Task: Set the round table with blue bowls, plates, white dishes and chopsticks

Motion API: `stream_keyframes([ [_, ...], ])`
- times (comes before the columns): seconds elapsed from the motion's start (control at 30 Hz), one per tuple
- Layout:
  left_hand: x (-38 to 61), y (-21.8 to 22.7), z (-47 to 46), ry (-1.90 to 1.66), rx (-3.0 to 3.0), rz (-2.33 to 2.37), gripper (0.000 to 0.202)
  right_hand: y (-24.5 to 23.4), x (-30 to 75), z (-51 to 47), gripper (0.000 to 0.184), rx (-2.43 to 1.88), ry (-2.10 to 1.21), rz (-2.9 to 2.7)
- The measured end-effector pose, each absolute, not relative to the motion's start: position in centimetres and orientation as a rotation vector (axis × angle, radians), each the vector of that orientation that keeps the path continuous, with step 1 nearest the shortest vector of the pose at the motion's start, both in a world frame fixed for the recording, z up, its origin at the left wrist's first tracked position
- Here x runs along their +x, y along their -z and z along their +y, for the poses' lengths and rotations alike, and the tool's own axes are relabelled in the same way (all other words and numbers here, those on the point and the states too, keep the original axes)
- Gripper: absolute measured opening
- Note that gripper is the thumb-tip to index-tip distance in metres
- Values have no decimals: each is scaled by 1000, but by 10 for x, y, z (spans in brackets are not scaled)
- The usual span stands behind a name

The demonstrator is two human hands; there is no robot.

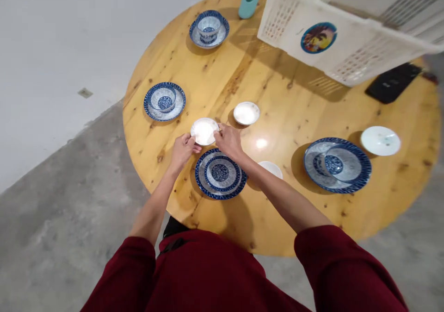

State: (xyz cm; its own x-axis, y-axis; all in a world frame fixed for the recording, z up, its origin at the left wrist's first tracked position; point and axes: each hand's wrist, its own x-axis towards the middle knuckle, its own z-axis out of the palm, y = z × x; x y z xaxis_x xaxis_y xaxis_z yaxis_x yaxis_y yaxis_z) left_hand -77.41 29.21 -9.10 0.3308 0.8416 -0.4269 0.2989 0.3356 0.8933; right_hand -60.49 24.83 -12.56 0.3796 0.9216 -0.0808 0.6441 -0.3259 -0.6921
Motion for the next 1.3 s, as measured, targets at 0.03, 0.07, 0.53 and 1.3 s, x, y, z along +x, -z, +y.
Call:
stream_keyframes([
  [0.03, -784, 94, 300, -501, 1232, 1239, 17, 128, -614, 255, 30, -2098, -642, -1361],
  [0.07, -793, 97, 307, -489, 1237, 1243, 15, 131, -623, 261, 28, -2130, -641, -1381],
  [0.53, -854, 133, 384, -145, 1361, 1163, 21, 147, -695, 300, 26, -2485, -667, -1265],
  [1.3, -883, 144, 403, -41, 1487, 1108, 25, 121, -647, 298, 47, -2553, -722, -823],
])
